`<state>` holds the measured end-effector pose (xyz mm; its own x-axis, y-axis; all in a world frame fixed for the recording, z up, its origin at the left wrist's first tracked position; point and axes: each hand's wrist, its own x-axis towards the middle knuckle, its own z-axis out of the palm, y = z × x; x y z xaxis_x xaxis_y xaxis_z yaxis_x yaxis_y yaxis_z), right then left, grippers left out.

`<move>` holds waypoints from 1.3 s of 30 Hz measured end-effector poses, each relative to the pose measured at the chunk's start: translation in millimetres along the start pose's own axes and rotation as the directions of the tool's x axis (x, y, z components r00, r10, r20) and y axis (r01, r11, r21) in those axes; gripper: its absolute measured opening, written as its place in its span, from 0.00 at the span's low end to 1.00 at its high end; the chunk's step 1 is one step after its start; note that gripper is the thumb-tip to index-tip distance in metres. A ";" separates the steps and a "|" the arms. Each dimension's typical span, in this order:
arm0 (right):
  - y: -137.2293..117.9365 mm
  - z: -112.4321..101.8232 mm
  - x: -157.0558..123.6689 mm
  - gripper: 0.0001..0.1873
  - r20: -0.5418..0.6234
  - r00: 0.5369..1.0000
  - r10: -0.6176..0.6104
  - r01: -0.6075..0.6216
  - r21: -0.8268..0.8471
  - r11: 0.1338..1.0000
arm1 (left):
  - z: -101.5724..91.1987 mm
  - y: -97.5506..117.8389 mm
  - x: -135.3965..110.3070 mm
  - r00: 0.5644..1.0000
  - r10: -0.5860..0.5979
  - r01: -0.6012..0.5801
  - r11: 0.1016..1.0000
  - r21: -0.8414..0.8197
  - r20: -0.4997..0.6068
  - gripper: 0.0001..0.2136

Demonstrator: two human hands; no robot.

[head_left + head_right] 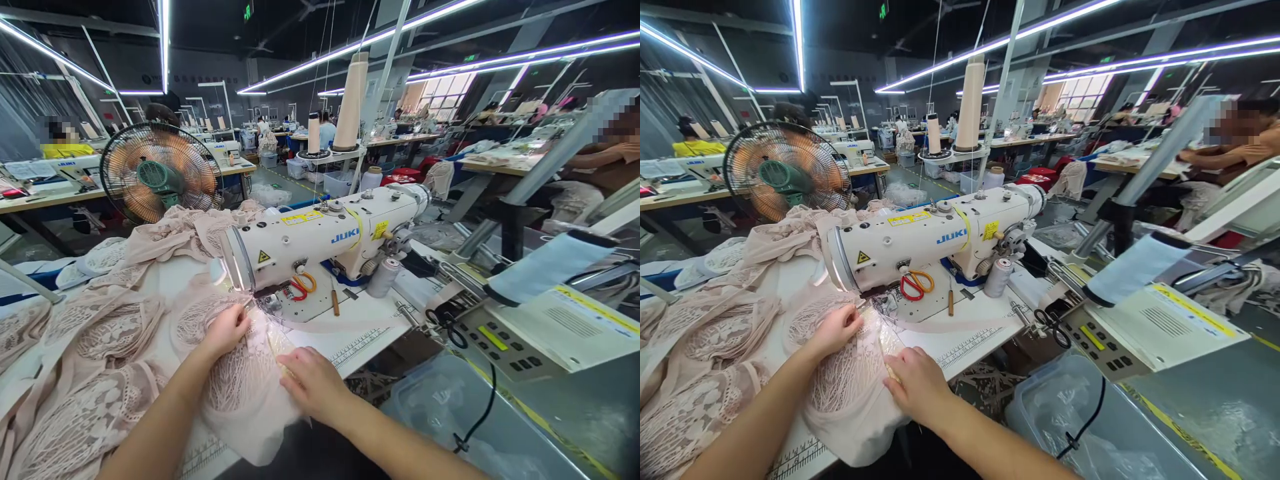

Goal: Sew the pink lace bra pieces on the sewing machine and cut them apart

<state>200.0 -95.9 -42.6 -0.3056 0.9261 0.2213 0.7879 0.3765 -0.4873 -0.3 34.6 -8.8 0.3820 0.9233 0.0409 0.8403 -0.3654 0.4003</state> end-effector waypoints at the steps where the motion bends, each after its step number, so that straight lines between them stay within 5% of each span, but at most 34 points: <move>1: -9.8 0.0 2.8 0.19 0.062 0.998 0.034 -0.033 -0.026 0.999 | 1.2 -1.7 1.3 1.000 -0.005 0.005 0.999 -0.037 -0.011 0.07; 6: -32.7 4.3 21.8 0.13 0.237 0.958 0.160 -0.112 -0.203 0.973 | 9.9 -8.9 6.6 0.997 -0.009 -0.001 0.992 -0.122 -0.081 0.05; 11: -20.7 3.9 25.9 0.10 0.157 0.982 0.110 -0.082 -0.172 0.982 | 14.4 -10.7 2.9 0.988 0.058 -0.061 0.998 -0.019 -0.140 0.06; 24: -6.1 -6.8 17.7 0.16 0.178 0.978 0.110 -0.081 -0.162 0.984 | 28.3 7.3 -17.8 0.911 0.413 -0.397 0.881 0.258 -0.010 0.14; 39: 2.6 -22.9 27.4 0.23 0.295 0.948 0.123 -0.065 -0.200 0.978 | 60.6 34.0 -24.5 0.946 0.262 -0.201 0.936 0.288 -0.189 0.16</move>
<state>205.9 -70.1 -18.5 -0.3500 0.9315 -0.0993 0.8971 0.3028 -0.3218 42.2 -7.7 -51.6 0.5086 0.8006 0.3167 0.8207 -0.5620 0.1029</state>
